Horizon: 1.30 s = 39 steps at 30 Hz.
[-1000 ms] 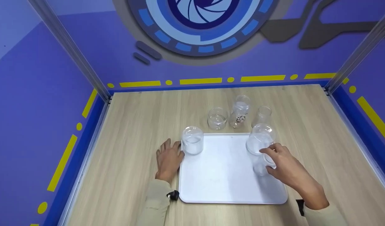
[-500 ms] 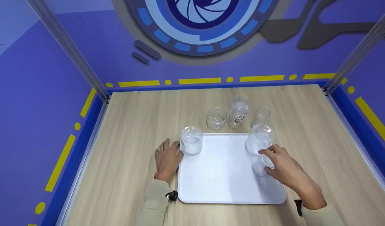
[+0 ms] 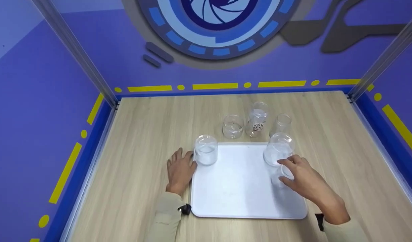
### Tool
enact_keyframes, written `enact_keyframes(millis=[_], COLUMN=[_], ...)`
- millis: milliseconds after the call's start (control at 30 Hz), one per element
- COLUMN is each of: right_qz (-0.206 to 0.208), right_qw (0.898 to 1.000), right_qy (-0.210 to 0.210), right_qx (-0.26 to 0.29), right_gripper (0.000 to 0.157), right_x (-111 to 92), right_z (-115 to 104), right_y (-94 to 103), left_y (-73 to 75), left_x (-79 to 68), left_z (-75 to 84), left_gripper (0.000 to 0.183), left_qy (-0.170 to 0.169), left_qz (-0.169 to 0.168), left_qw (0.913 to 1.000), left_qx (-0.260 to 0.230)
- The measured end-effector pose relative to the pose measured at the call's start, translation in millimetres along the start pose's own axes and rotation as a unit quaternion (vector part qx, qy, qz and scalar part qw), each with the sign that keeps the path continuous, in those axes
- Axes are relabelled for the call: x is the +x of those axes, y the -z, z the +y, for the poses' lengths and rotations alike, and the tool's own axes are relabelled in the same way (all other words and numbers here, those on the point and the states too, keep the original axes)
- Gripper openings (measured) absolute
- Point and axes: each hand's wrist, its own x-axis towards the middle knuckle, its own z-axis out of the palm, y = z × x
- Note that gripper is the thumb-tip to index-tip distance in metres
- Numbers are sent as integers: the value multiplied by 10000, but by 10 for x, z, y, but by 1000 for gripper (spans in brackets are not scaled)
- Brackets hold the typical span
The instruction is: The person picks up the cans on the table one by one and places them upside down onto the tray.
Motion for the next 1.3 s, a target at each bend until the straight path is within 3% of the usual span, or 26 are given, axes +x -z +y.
enact_keyframes(millis=[567,1300], right_qz=[414,464], right_qw=[9988,9988], right_qy=[227,25], right_qx=[114,149], right_gripper=[40,50], right_x=[109,328], right_z=[-15,146], right_y=[160,339], left_y=[-17,-19], left_x=[0,-9], left_z=[-2,-11], left_gripper=[45,47], left_qy=[-81,8], left_qz=[131,34], left_qw=[9998,10000], left_qx=[91,-22])
